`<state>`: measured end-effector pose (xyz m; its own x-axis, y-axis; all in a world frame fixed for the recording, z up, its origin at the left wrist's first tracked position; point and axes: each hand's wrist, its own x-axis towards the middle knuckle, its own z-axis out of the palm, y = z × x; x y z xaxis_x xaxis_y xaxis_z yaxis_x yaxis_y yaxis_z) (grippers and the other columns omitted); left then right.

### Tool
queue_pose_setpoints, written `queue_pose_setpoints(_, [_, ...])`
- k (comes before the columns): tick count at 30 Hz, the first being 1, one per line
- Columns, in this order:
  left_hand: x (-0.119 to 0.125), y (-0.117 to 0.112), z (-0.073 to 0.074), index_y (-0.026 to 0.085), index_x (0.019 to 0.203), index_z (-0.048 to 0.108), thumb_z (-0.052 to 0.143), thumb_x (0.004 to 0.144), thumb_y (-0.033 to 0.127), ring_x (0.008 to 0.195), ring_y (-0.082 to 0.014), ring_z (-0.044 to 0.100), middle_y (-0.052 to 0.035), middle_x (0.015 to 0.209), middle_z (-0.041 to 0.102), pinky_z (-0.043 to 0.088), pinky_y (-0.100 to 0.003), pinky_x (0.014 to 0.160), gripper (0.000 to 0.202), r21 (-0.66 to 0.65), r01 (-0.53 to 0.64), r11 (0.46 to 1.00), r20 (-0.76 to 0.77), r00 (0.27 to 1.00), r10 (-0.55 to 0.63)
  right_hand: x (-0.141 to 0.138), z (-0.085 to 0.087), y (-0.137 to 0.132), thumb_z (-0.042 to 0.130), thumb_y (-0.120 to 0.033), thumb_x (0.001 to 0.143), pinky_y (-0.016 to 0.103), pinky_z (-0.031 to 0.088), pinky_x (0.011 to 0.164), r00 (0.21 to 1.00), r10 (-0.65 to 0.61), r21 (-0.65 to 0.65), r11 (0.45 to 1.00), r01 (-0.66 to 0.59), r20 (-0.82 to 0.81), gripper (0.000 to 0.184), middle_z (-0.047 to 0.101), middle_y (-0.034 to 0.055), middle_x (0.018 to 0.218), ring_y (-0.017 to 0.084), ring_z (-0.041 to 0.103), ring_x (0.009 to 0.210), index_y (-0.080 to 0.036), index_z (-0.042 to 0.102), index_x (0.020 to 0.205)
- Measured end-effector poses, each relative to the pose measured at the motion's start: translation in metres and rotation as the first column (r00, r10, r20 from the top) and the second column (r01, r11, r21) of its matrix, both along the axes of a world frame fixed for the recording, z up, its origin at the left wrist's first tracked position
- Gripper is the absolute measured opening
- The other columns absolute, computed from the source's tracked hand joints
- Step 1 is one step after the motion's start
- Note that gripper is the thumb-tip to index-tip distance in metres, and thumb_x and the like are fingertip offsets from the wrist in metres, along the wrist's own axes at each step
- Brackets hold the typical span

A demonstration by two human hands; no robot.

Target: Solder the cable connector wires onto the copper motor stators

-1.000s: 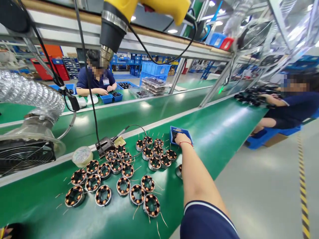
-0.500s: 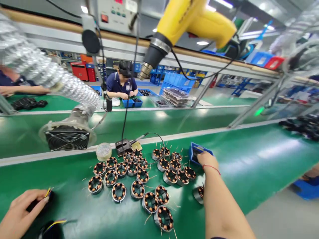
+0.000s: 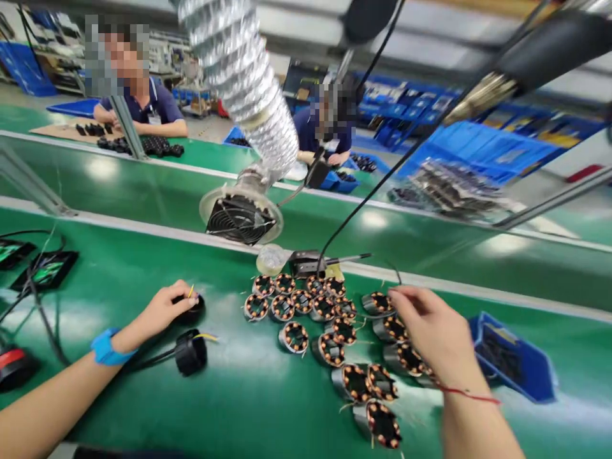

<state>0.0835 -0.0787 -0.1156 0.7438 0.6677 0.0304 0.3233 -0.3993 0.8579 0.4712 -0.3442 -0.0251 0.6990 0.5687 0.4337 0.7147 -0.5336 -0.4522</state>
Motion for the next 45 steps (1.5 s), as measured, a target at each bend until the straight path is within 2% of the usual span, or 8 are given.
queue_pose_setpoints(2, [0.000,0.001,-0.001,0.016,0.069,0.065,0.056,0.079,0.037,0.074,-0.0166,0.054,-0.0033,0.073,0.062,0.042,-0.030,0.074,0.025,-0.083,0.015,0.996,0.026,1.000,-0.013,-0.077,-0.003,0.034,0.056,-0.041,0.081,0.035,0.050,0.063,0.934,0.358,-0.075,0.931,-0.357,0.000,0.018,0.070,0.0049,0.077,0.020,0.065,0.068,-0.026,0.066,0.079])
queue_pose_setpoints(4, [-0.002,0.000,0.000,0.016,0.070,0.066,0.058,0.078,0.037,0.073,-0.0160,0.052,-0.0027,0.071,0.060,0.041,-0.030,0.074,0.024,-0.140,0.031,0.990,0.042,0.999,-0.026,-0.153,-0.007,0.065,0.050,-0.029,0.089,0.030,0.051,0.067,0.783,0.622,-0.128,0.775,-0.619,-0.017,0.015,0.069,0.0027,0.079,0.016,0.064,0.072,-0.024,0.063,0.083])
queue_pose_setpoints(6, [-0.005,-0.001,0.003,0.016,0.070,0.067,0.058,0.077,0.036,0.073,-0.0159,0.051,-0.0025,0.069,0.059,0.039,-0.030,0.074,0.024,-0.178,0.042,0.983,0.068,0.997,-0.030,-0.208,-0.016,0.091,0.048,-0.020,0.091,0.028,0.051,0.071,0.686,0.728,-0.139,0.679,-0.721,-0.007,0.014,0.068,0.0031,0.082,0.015,0.063,0.076,-0.021,0.061,0.088])
queue_pose_setpoints(9, [-0.010,-0.003,0.008,0.016,0.068,0.068,0.059,0.075,0.034,0.073,-0.0156,0.051,-0.0022,0.069,0.058,0.039,-0.031,0.074,0.021,-0.210,0.047,0.977,0.114,0.993,-0.023,-0.245,-0.037,0.118,0.047,-0.019,0.092,0.030,0.049,0.073,0.693,0.721,-0.191,0.679,-0.709,-0.008,0.014,0.066,0.0037,0.081,0.016,0.061,0.076,-0.020,0.060,0.087])
queue_pose_setpoints(14, [-0.012,-0.005,0.013,0.017,0.064,0.067,0.061,0.073,0.027,0.073,-0.0155,0.051,-0.0016,0.067,0.059,0.040,-0.030,0.073,0.015,-0.222,0.081,0.972,0.150,0.987,-0.048,-0.244,-0.057,0.133,0.045,-0.020,0.094,0.030,0.046,0.068,0.732,0.680,-0.270,0.714,-0.646,0.049,0.016,0.065,0.0049,0.082,0.017,0.059,0.076,-0.019,0.061,0.089])
queue_pose_setpoints(33, [-0.013,-0.014,0.013,0.019,0.062,0.063,0.056,0.078,0.020,0.075,-0.0155,0.050,0.0019,0.064,0.062,0.036,-0.032,0.080,0.018,-0.050,0.168,0.984,0.121,0.979,-0.161,-0.244,-0.047,0.127,0.043,-0.020,0.095,0.032,0.048,0.075,0.655,0.756,-0.240,0.638,-0.732,0.013,0.019,0.067,0.0067,0.086,0.018,0.060,0.081,-0.018,0.062,0.091])
queue_pose_setpoints(39, [-0.010,-0.018,0.013,0.019,0.065,0.062,0.055,0.082,0.019,0.078,-0.0157,0.049,0.0032,0.065,0.063,0.032,-0.033,0.083,0.018,0.047,0.211,0.976,0.068,0.974,-0.214,-0.242,-0.046,0.131,0.050,-0.022,0.090,0.027,0.049,0.067,0.616,0.688,0.109,0.696,-0.710,-0.384,0.011,0.065,0.0020,0.079,0.014,0.061,0.072,-0.020,0.061,0.087])
queue_pose_setpoints(45, [-0.009,-0.019,0.011,0.019,0.072,0.063,0.054,0.085,0.020,0.082,-0.0156,0.049,0.0026,0.073,0.062,0.030,-0.034,0.086,0.016,0.100,0.174,0.980,-0.003,0.985,-0.175,-0.247,-0.066,0.137,0.059,-0.040,0.081,0.023,0.044,0.052,0.351,0.444,0.292,0.865,-0.409,-0.824,0.022,0.064,0.0014,0.072,0.011,0.056,0.059,-0.018,0.057,0.079])
